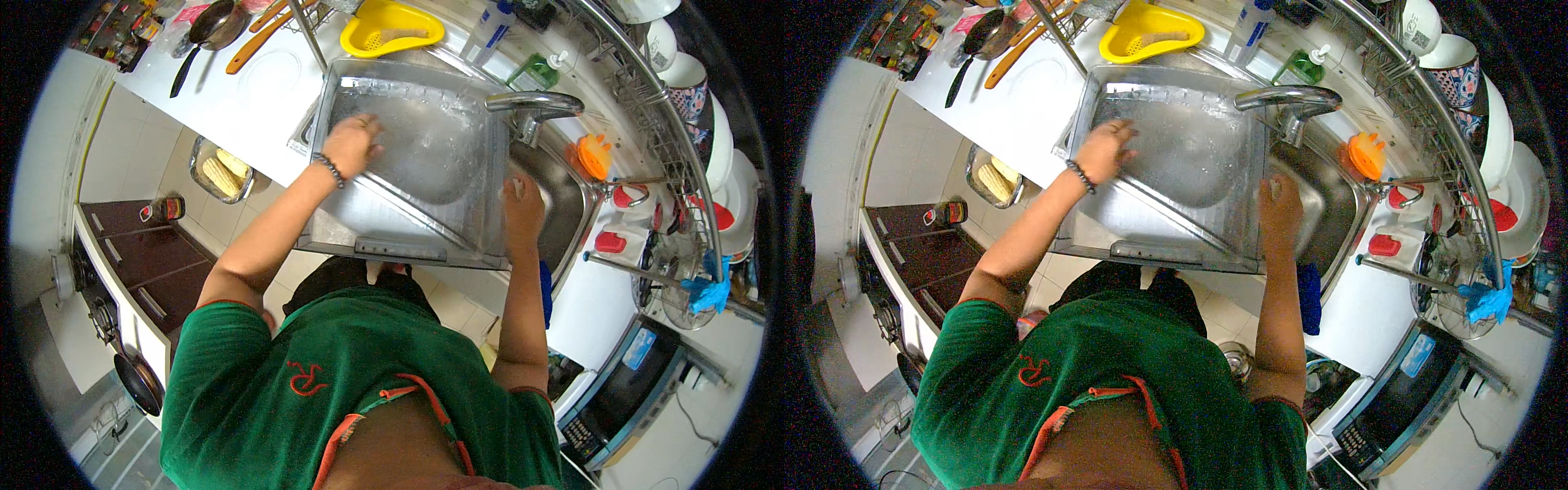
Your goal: The person empties a transparent plastic drawer of various food packages and wipes the interior with a cloth. They then move to the sink, rinse the drawer under running water, and scrub it thoroughly with a sponge before drying it with a cloth.
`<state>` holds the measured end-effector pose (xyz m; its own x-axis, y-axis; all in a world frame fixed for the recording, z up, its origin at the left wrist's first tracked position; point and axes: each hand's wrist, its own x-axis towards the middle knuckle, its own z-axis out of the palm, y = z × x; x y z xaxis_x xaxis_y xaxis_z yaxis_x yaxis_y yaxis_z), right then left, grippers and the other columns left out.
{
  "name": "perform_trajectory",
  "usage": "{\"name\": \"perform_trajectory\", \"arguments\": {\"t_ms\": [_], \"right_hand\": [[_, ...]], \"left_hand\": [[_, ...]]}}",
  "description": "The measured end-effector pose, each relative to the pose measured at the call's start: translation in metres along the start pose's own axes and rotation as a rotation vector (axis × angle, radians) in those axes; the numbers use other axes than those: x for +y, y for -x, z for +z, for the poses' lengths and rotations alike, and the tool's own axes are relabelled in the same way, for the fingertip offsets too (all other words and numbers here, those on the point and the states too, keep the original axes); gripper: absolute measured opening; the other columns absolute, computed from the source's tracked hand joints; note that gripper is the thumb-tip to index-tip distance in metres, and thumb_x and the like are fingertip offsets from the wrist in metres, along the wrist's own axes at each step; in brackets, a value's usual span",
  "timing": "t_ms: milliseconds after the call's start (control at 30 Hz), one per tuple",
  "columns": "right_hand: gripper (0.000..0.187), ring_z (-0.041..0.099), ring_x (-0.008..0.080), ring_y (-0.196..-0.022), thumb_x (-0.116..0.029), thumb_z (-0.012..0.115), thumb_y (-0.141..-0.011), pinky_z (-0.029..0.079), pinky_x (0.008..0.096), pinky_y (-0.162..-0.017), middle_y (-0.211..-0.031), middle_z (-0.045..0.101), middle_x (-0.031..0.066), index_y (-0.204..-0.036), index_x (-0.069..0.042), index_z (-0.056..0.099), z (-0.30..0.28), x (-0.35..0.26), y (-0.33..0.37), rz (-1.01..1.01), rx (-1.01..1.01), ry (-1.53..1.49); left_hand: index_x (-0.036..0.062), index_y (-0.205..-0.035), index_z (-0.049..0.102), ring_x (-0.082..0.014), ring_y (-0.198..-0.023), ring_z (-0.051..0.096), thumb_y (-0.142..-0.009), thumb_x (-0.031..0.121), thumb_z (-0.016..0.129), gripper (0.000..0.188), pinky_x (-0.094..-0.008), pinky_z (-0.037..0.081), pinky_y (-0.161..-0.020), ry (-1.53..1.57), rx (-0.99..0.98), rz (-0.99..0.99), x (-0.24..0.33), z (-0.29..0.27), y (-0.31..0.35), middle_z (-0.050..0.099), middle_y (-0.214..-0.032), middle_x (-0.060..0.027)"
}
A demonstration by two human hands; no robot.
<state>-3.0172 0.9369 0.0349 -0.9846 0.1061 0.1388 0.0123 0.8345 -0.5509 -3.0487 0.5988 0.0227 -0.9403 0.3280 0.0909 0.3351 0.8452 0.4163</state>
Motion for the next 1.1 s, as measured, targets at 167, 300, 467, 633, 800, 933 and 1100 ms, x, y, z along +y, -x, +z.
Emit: {"name": "perform_trajectory", "arguments": {"t_ms": [167, 300, 467, 633, 800, 933, 1100], "right_hand": [[0.048, 0.059, 0.0361, -0.089, -0.04, 0.064, -0.073, 0.045, 0.0406, -0.078, -0.095, 0.061, 0.0219, -0.099, 0.0, 0.059, 0.009, 0.021, -0.007, 0.146, -0.172, -0.022], [0.051, 0.06, 0.0367, -0.083, -0.037, 0.067, -0.063, 0.046, 0.0408, -0.075, -0.09, 0.062, 0.0225, -0.096, 0.002, 0.059, 0.026, 0.035, -0.025, 0.178, -0.281, -0.046], [0.048, 0.061, 0.0349, -0.08, -0.031, 0.066, -0.06, 0.046, 0.0402, -0.071, -0.086, 0.063, 0.0202, -0.093, 0.004, 0.059, 0.037, 0.056, -0.022, 0.188, -0.183, -0.169], [0.042, 0.059, 0.0249, -0.067, -0.025, 0.065, -0.061, 0.046, 0.0352, -0.064, -0.079, 0.063, 0.0125, -0.091, 0.004, 0.06, -0.011, 0.012, -0.019, 0.385, -0.489, -0.333], [0.039, 0.057, 0.019, -0.065, -0.024, 0.065, -0.063, 0.044, 0.0324, -0.06, -0.078, 0.062, 0.0098, -0.091, 0.003, 0.061, -0.047, -0.025, -0.01, 0.311, -0.489, -0.483], [0.041, 0.058, 0.0184, -0.068, -0.025, 0.066, -0.064, 0.044, 0.0314, -0.061, -0.08, 0.062, 0.0095, -0.093, 0.003, 0.061, -0.039, -0.003, -0.009, 0.309, -0.513, -0.472], [0.038, 0.058, 0.0224, -0.074, -0.026, 0.064, -0.068, 0.045, 0.0324, -0.067, -0.085, 0.062, 0.0123, -0.097, -0.002, 0.061, -0.052, -0.03, 0.0, 0.252, -0.473, -0.334]], "left_hand": [[0.0042, -0.12, 0.048, -0.0368, -0.109, 0.047, -0.069, 0.011, 0.069, 0.055, -0.0392, 0.043, -0.088, -0.258, 0.316, -0.346, -0.026, -0.028, 0.029, 0.045, -0.124, -0.0208], [0.0011, -0.119, 0.05, -0.0356, -0.084, 0.059, -0.074, 0.014, 0.065, 0.049, -0.0398, 0.048, -0.075, 0.046, 0.111, -0.633, -0.064, -0.013, 0.04, 0.061, -0.092, -0.0207], [0.0, -0.119, 0.052, -0.0185, -0.052, 0.052, -0.08, 0.015, 0.061, 0.043, -0.0299, 0.046, -0.052, 0.198, 0.186, -0.538, -0.07, -0.017, 0.048, 0.06, -0.073, -0.0095], [-0.0032, -0.115, 0.055, -0.0168, -0.073, 0.061, -0.077, 0.016, 0.062, 0.043, -0.0311, 0.049, -0.065, 0.442, -0.016, -0.733, -0.049, -0.067, 0.056, 0.064, -0.085, -0.0174], [-0.0054, -0.115, 0.055, -0.0179, -0.071, 0.058, -0.075, 0.015, 0.064, 0.045, -0.0292, 0.048, -0.065, 0.479, -0.063, -0.743, -0.042, -0.092, 0.052, 0.063, -0.09, -0.0159], [-0.0025, -0.117, 0.055, -0.0116, -0.06, 0.05, -0.077, 0.012, 0.063, 0.043, -0.0248, 0.043, -0.054, 0.599, -0.044, -0.737, -0.032, -0.107, 0.049, 0.058, -0.077, -0.0075], [0.0044, -0.113, 0.059, -0.0035, -0.051, 0.039, -0.082, 0.009, 0.057, 0.032, -0.0168, 0.032, -0.046, 0.77, -0.021, -0.614, -0.021, -0.131, 0.055, 0.051, -0.064, 0.0056]]}}
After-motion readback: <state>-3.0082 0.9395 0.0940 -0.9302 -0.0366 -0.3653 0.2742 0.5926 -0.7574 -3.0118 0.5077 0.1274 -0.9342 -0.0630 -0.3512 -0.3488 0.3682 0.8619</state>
